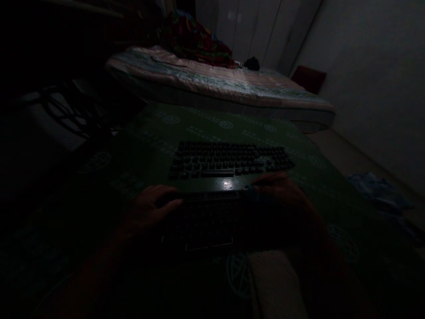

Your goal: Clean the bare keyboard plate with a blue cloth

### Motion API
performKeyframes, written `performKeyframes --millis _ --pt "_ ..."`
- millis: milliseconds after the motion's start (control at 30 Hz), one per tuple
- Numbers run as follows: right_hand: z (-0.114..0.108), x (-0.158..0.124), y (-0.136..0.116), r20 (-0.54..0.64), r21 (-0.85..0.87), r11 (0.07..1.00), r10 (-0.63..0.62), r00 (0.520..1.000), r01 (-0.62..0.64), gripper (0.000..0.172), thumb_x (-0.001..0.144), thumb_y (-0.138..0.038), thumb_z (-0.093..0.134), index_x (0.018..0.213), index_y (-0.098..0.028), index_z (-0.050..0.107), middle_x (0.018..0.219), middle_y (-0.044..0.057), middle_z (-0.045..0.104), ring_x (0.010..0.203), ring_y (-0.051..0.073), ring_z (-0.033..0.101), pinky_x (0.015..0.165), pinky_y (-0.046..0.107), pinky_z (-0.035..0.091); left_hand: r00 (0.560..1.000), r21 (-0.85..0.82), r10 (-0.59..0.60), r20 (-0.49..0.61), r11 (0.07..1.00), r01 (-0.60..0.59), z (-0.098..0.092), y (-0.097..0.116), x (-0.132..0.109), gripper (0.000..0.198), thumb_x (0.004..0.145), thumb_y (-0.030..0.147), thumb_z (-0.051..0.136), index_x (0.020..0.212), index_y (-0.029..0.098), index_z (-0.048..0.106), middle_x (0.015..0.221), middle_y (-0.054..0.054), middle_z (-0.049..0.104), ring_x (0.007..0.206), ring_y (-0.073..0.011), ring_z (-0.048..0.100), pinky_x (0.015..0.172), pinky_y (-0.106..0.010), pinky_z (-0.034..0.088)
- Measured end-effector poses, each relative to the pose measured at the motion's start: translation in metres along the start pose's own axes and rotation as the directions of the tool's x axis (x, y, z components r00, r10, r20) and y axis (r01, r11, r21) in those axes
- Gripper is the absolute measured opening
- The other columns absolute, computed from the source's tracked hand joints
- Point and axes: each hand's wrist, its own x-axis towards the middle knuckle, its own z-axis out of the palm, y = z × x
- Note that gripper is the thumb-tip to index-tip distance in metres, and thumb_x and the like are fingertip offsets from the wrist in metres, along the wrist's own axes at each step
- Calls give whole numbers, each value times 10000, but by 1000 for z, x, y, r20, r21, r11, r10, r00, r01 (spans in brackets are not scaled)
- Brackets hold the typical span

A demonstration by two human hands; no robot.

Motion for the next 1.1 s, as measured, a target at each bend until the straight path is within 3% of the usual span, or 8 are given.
performKeyframes --millis 133,267,433,800,933,1100 --pt "-1 0 -1 46 -6 1000 0 999 0 145 640 -302 702 704 -173 721 709 36 691 661 168 606 611 286 474 1000 -8 -2 9 1000 2 -1 1 1 468 710 604 530 942 212 641 1031 -71 655 992 -262 589 897 -391 469" --pt "-4 0 1 -5 -24 1000 -7 1000 7 150 648 -306 698 721 -178 728 730 40 708 675 175 618 609 287 483 1000 11 -6 9 1000 6 -1 0 1 455 712 604 533 940 226 646 1025 -55 664 980 -260 597 880 -384 481" --pt "-6 -1 1 45 -48 999 -6 999 8 149 665 -318 688 688 -176 725 679 41 695 638 183 612 576 294 473 1000 5 8 3 1000 -8 -1 -1 0 465 719 599 536 959 215 643 1042 -61 655 985 -254 595 874 -371 485" --pt "-8 -3 -1 -3 -49 999 1 1000 -1 148 666 -299 674 701 -165 725 709 44 707 663 181 626 616 294 481 1000 4 -6 25 1000 6 -1 -1 2 473 706 608 527 948 218 641 1029 -65 656 982 -262 590 878 -385 477" --pt "-8 -2 -1 39 -60 998 15 999 -13 155 646 -328 689 675 -179 720 688 35 700 642 178 616 584 287 478 1000 2 -12 7 1000 12 0 -1 1 467 709 608 528 951 224 640 1043 -61 657 991 -260 592 887 -380 474" --pt "-11 -1 3 -17 -56 998 16 1000 -17 155 624 -311 703 696 -176 727 697 38 709 651 183 619 582 285 473 1000 -1 -5 4 1000 5 -1 0 1 481 698 623 522 949 231 643 1033 -58 660 992 -256 593 888 -375 478"
